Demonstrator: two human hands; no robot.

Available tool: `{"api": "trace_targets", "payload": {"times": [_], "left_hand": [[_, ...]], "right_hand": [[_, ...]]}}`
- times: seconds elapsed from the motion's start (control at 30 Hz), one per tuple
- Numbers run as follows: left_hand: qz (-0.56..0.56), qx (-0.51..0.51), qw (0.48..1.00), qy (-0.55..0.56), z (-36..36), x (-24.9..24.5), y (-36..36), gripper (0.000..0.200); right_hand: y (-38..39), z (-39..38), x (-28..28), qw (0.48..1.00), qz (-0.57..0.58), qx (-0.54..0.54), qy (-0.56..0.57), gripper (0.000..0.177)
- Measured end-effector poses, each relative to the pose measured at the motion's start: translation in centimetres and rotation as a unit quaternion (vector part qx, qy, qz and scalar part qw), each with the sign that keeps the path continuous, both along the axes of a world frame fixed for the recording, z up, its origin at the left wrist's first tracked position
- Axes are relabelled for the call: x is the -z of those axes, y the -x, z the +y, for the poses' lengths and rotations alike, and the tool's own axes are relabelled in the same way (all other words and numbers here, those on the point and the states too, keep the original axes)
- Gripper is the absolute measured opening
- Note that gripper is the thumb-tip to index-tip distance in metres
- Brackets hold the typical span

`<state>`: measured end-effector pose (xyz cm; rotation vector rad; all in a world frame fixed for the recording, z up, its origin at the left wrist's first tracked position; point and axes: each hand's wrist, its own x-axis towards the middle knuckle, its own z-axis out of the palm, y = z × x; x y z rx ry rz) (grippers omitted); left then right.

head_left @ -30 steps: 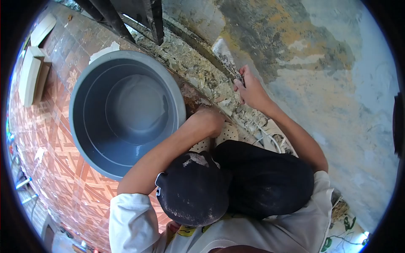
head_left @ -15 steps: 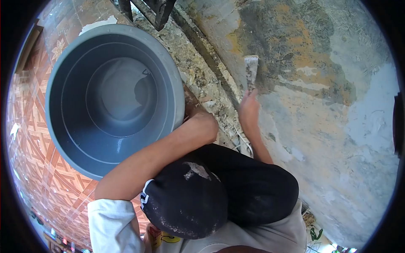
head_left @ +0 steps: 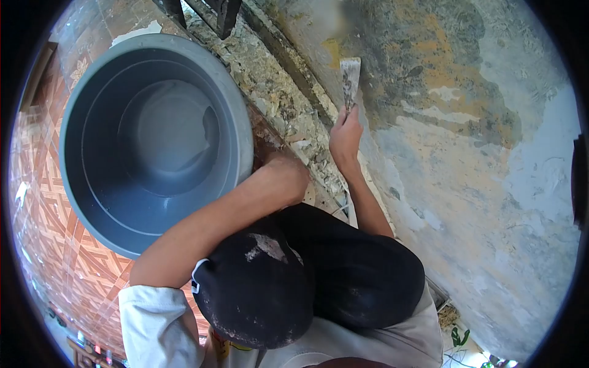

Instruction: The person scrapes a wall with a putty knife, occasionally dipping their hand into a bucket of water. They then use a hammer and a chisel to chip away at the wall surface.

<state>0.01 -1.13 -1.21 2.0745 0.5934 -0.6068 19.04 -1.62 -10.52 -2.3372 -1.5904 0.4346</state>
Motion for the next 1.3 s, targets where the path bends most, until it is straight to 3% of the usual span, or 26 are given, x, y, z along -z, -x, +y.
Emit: {"api": "trace_targets", "payload": {"times": [0.17,0.2,0.3,0.4,0.6,0.7,0.8,0.9,1.0,1.2,1.3], "left_hand": [[0.021,-0.002,1.000,0.002,0.3,0.3,-0.1,0.027],[0.072,0.010,0.997,0.018,0.2,1.0,-0.8,0.026],[-0.015,-0.008,1.000,0.003,0.3,0.3,0.3,0.026],[0.043,0.007,0.999,0.015,0.6,0.0,-0.3,0.025],[0.002,-0.001,1.000,0.010,0.5,0.4,0.0,0.025],[0.073,0.021,0.996,0.046,0.6,0.6,-0.6,0.026],[0.017,0.023,0.999,0.022,0.9,0.1,-0.2,0.027],[0.044,0.010,0.999,0.028,0.8,-0.1,-0.2,0.026],[0.004,0.012,1.000,0.006,0.7,-0.5,0.3,0.026],[0.070,0.037,0.996,0.042,0.8,0.1,-0.5,0.029],[0.041,0.035,0.998,0.023,0.7,0.5,-0.3,0.030]], "right_hand": [[0.5,-1.0,0.0,0.999,0.026,0.042,0.022,0.031],[0.7,-0.3,0.3,0.999,0.038,0.025,-0.001,0.029],[1.1,0.8,0.3,0.999,0.034,0.036,-0.011,0.025],[1.8,-0.1,1.1,0.994,0.063,0.067,-0.058,0.023],[1.2,0.2,1.6,0.994,0.057,0.064,-0.071,0.024],[1.4,-0.3,1.6,0.994,0.045,0.062,-0.083,0.023],[1.4,1.2,2.4,0.993,0.012,0.042,-0.113,0.022],[2.5,-0.3,1.2,0.984,0.100,0.112,-0.094,0.022],[1.7,1.9,1.6,0.996,0.042,0.037,-0.076,0.024],[2.4,0.6,1.5,0.989,0.072,0.094,-0.087,0.023],[2.3,2.7,2.7,0.991,0.046,0.026,-0.124,0.024]]}}
